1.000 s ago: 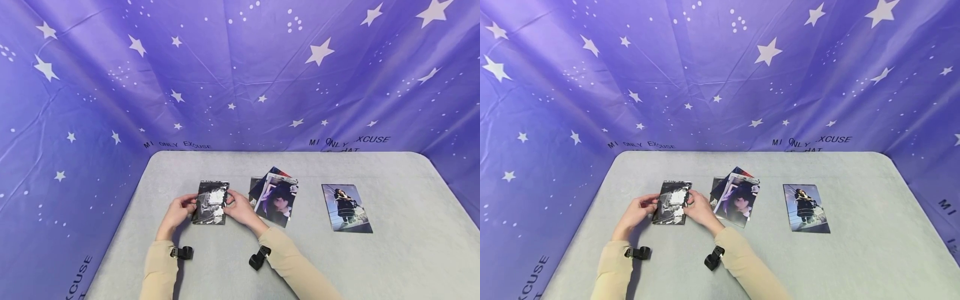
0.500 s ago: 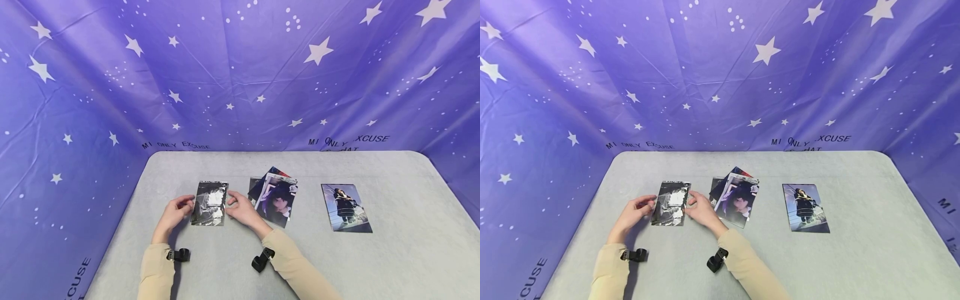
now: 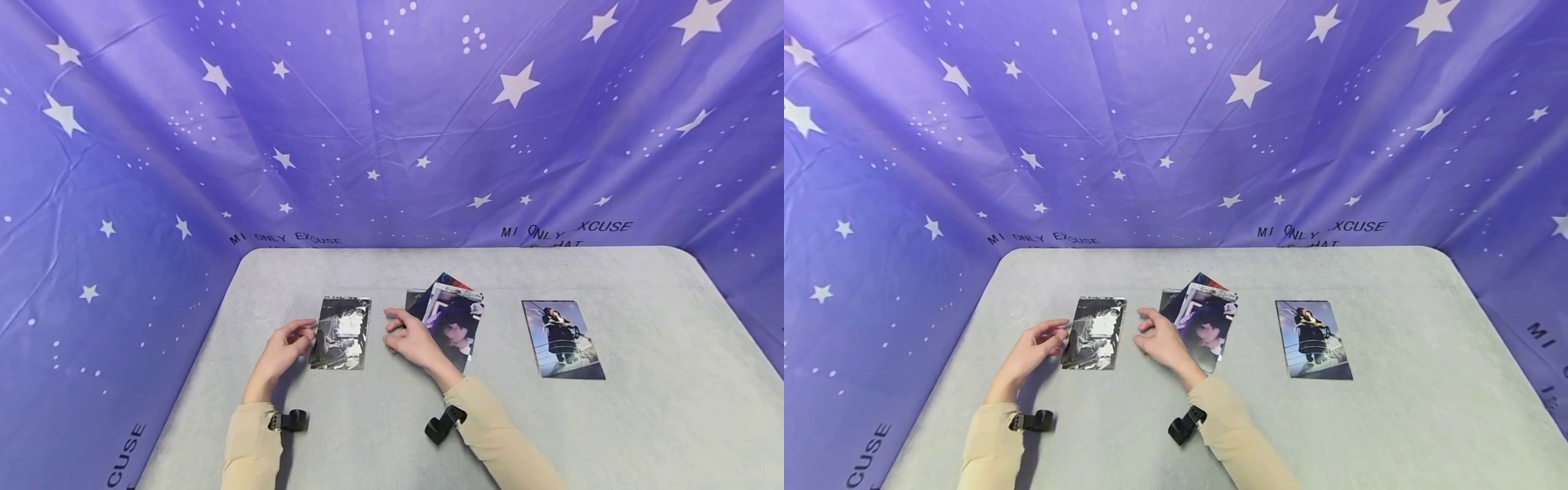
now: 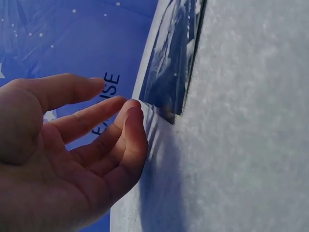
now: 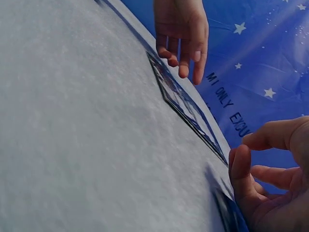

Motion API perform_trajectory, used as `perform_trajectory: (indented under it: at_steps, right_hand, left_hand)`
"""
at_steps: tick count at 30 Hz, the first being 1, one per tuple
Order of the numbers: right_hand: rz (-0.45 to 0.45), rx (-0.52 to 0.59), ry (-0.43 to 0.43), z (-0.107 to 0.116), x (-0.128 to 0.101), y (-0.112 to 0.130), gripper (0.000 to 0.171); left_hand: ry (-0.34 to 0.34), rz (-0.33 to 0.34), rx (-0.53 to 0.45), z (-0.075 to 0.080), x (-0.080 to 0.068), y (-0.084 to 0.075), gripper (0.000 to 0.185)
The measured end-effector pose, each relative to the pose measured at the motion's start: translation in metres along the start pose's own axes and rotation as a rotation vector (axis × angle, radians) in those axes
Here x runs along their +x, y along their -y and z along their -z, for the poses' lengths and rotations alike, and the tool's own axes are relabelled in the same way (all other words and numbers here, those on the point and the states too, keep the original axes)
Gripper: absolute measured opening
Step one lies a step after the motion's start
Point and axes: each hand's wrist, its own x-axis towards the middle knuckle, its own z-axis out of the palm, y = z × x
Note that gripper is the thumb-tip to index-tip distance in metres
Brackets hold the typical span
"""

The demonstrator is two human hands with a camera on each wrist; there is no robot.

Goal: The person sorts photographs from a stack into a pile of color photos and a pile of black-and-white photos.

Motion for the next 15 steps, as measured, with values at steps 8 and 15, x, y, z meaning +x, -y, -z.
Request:
perform_trajectory:
  at_steps: [8, 15]
  right_hand:
    - [0.000, -0.004, -0.018, 0.018, -0.007, 0.000, 0.054]
    - [0.014, -0.009, -0.037, 0.032, -0.015, -0.003, 0.049]
  left_hand:
    - [0.021, -0.031, -0.010, -0.009, 0.000, -0.005, 0.035]
    - [0.034, -0.067, -0.008, -0.018, -0.001, -0.009, 0.033]
